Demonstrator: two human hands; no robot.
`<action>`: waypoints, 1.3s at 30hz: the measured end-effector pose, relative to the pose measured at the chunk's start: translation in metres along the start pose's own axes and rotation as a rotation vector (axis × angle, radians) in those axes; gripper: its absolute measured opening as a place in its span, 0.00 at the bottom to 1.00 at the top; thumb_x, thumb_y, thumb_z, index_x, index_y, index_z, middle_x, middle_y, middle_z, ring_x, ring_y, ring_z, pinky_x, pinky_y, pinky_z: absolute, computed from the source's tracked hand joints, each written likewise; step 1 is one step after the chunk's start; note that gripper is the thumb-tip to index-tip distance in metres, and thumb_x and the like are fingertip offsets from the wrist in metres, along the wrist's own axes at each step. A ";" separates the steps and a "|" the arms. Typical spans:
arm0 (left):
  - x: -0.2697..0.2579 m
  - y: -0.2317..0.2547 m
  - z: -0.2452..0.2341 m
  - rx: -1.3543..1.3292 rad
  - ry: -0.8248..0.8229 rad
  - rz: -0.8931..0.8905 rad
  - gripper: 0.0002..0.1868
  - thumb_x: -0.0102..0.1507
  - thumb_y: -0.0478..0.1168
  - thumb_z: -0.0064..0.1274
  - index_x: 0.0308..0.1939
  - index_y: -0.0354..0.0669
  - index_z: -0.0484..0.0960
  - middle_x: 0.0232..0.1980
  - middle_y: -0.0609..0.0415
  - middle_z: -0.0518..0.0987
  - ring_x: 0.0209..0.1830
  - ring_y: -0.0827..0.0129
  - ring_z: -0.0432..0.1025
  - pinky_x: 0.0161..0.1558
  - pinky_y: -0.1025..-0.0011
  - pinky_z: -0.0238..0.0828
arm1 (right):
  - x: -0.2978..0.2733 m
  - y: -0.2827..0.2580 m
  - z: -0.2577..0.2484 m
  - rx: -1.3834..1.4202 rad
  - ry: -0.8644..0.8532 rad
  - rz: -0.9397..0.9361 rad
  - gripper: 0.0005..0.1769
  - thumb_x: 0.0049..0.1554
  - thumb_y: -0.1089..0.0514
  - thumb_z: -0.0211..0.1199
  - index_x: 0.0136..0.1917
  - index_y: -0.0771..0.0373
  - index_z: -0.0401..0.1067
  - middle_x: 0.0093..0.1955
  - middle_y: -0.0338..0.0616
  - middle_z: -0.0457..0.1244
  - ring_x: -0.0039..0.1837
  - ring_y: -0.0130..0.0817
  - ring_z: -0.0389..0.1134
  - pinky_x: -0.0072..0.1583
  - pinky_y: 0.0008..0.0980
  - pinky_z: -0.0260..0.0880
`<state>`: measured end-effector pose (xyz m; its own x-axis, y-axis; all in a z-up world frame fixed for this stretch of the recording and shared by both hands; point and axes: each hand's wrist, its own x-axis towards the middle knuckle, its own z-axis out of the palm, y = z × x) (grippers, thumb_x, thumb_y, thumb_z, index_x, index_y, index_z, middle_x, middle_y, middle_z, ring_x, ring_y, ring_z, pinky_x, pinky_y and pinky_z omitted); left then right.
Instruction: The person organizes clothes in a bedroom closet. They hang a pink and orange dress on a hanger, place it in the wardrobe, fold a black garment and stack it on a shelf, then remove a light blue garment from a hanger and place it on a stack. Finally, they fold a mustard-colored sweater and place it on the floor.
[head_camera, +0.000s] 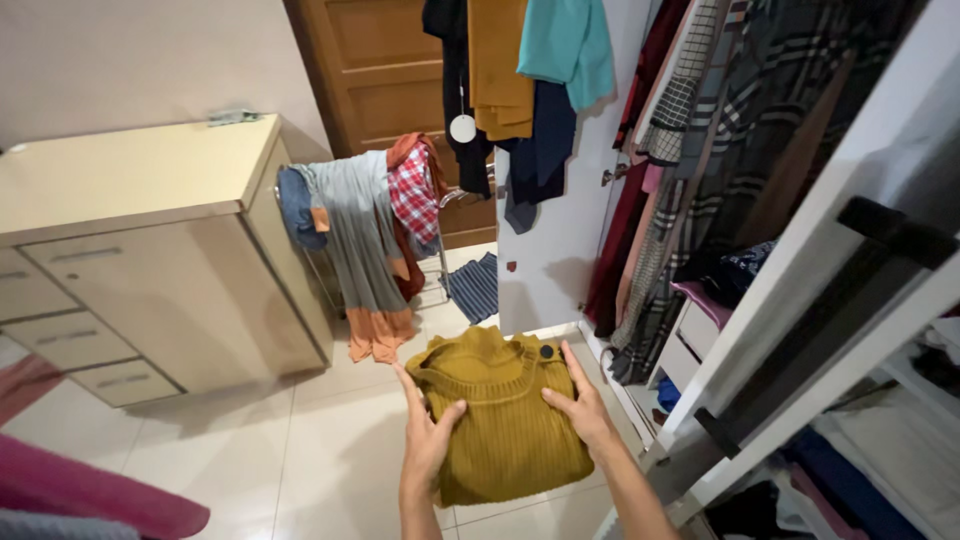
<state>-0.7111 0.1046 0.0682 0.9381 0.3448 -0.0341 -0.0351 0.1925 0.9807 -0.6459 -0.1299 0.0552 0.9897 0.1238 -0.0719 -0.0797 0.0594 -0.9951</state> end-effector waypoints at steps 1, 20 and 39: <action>-0.009 0.000 -0.003 0.075 -0.027 0.042 0.61 0.57 0.32 0.55 0.81 0.63 0.28 0.80 0.46 0.54 0.74 0.61 0.60 0.66 0.64 0.64 | -0.006 0.001 -0.001 -0.014 0.007 0.002 0.51 0.52 0.67 0.65 0.82 0.43 0.48 0.79 0.41 0.55 0.71 0.33 0.63 0.67 0.31 0.65; -0.137 -0.008 -0.054 0.203 -0.308 -0.008 0.31 0.59 0.31 0.58 0.66 0.54 0.79 0.67 0.49 0.77 0.65 0.64 0.72 0.63 0.69 0.69 | -0.179 0.034 0.007 0.039 0.165 0.122 0.49 0.53 0.65 0.65 0.82 0.41 0.50 0.76 0.44 0.61 0.68 0.35 0.66 0.66 0.31 0.66; -0.241 -0.077 0.038 0.119 -0.729 -0.205 0.31 0.57 0.32 0.60 0.66 0.49 0.79 0.69 0.51 0.74 0.68 0.62 0.70 0.65 0.66 0.71 | -0.351 0.076 -0.107 0.142 0.576 0.309 0.47 0.56 0.68 0.60 0.81 0.34 0.51 0.77 0.40 0.61 0.70 0.35 0.67 0.66 0.35 0.69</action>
<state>-0.9211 -0.0283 0.0086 0.9133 -0.3883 -0.1227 0.1630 0.0725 0.9840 -0.9863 -0.2743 -0.0026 0.8210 -0.3902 -0.4169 -0.3461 0.2406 -0.9068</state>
